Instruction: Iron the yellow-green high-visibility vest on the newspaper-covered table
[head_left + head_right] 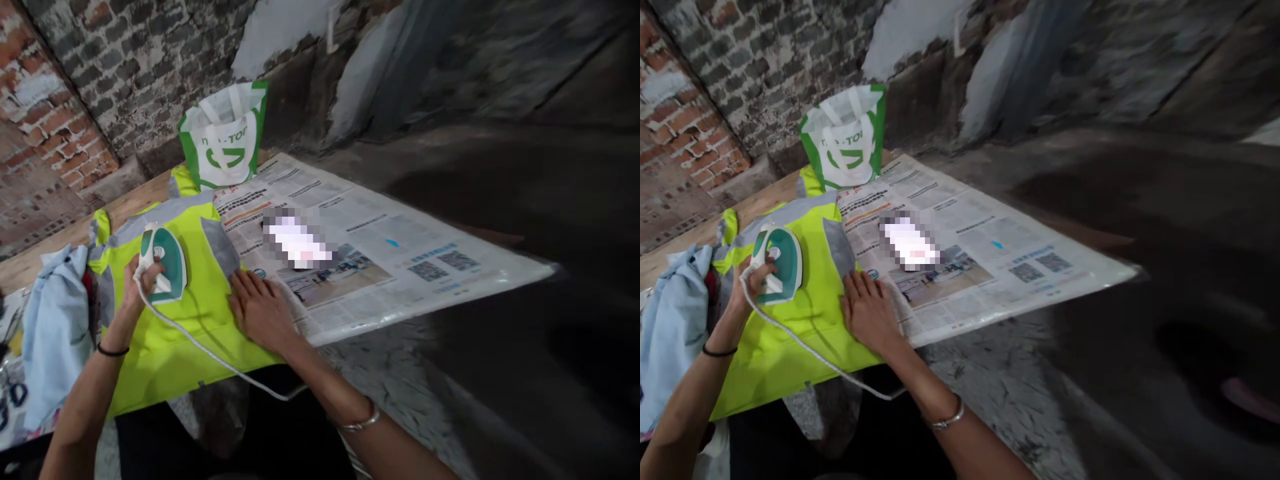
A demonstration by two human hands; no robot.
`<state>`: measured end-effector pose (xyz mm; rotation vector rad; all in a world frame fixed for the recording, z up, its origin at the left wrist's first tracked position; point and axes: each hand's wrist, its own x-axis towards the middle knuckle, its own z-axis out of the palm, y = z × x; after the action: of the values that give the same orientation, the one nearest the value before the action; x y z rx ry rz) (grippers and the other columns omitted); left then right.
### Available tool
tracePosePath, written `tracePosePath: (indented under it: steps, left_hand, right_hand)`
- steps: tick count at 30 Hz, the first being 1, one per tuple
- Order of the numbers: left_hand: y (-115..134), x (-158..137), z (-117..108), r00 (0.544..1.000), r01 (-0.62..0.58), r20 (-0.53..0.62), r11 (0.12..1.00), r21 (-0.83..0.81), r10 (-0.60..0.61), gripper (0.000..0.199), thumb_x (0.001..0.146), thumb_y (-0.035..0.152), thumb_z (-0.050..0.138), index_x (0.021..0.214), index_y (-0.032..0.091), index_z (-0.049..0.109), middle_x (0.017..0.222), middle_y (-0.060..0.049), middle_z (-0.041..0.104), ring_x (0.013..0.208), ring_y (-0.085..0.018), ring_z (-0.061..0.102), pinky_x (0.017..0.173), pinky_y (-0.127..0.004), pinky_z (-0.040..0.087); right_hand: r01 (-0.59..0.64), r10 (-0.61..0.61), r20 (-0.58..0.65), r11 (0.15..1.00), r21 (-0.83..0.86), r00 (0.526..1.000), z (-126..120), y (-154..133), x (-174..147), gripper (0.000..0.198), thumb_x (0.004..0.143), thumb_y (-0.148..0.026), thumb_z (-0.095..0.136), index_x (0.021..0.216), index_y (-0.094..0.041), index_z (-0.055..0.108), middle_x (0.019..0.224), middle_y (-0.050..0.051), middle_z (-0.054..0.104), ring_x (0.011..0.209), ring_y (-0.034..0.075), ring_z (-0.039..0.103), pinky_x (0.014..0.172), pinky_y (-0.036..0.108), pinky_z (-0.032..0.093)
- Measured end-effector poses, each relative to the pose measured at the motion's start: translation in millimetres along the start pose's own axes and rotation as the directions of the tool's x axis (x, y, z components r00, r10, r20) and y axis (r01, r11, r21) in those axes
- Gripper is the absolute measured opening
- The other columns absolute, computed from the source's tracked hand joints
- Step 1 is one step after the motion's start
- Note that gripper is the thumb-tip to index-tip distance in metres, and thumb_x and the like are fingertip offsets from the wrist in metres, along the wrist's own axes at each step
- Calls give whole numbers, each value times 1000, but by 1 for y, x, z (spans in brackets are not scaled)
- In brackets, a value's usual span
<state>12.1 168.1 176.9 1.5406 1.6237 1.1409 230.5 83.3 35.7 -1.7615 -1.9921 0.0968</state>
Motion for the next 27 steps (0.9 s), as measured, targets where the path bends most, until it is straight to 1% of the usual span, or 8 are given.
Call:
tracePosePath:
  steps: [5, 9, 13, 18, 22, 24, 26, 27]
  left_hand:
    - [-12, -61, -60, 996, 46, -82, 997, 64, -41, 26, 57, 34, 78, 78, 20, 72, 60, 2, 64, 52, -12, 53, 45, -22, 39]
    - [-32, -84, -79, 989, 82, -125, 995, 62, -74, 28, 57, 37, 76, 79, 21, 71, 60, 2, 63, 50, -12, 51, 45, -23, 39]
    - [-49, -92, -70, 986, 89, -146, 996, 30, -83, 31, 59, 40, 78, 81, 21, 68, 63, 2, 63, 53, -13, 53, 48, -24, 41]
    - [-53, -101, -33, 989, 36, -142, 998, -48, -42, 41, 66, 47, 82, 93, 21, 65, 76, -2, 68, 62, -17, 62, 57, -29, 51]
    - [-72, -118, -28, 993, -54, -107, 995, -79, 45, 62, 60, 46, 88, 112, 23, 66, 108, -9, 75, 98, -28, 72, 86, -39, 58]
    - [-93, -131, -38, 981, -110, -163, 994, -4, 108, 55, 73, 49, 79, 120, 24, 65, 126, -11, 71, 119, -31, 67, 102, -44, 54]
    - [-117, -145, -50, 953, -118, -263, 985, 125, 148, 47, 85, 51, 65, 124, 24, 63, 131, -12, 69, 127, -30, 63, 108, -47, 50]
    - [-128, -150, -54, 945, -110, -291, 982, 154, 152, 48, 85, 51, 65, 125, 23, 62, 132, -13, 68, 128, -32, 62, 110, -50, 48]
  right_hand:
    - [18, -18, -17, 1000, 5, 1000, 6, 3, -2, 57, 105, -32, 28, 153, -10, 51, 157, 16, 51, 145, 33, 40, 116, 53, 28]
    - [15, -15, -8, 1000, -2, 1000, 10, 5, -1, 56, 105, -32, 28, 152, -12, 52, 156, 14, 52, 145, 32, 40, 116, 51, 28]
    - [21, -21, -17, 999, -30, 1000, 14, 5, -2, 56, 105, -32, 30, 153, -14, 51, 156, 14, 53, 145, 32, 40, 116, 51, 29]
    - [20, -18, 31, 996, -83, 999, 11, 4, -1, 53, 104, -32, 33, 147, -13, 58, 153, 15, 55, 143, 31, 45, 113, 51, 32]
    - [58, -52, 102, 997, -54, 993, -22, -5, 16, 48, 106, -34, 33, 125, -17, 73, 135, 15, 70, 130, 32, 58, 110, 52, 36]
    - [115, -118, 86, 992, 43, 989, -48, -23, 28, 50, 107, -33, 29, 120, -20, 75, 129, 12, 73, 126, 28, 62, 108, 46, 40]
    - [214, -225, 55, 964, 157, 973, -73, -54, 39, 49, 108, -32, 28, 124, -22, 74, 130, 9, 73, 126, 23, 63, 105, 38, 44]
    - [280, -294, 48, 940, 196, 954, -84, -74, 44, 48, 108, -33, 30, 125, -22, 73, 130, 9, 73, 126, 22, 63, 105, 36, 44]
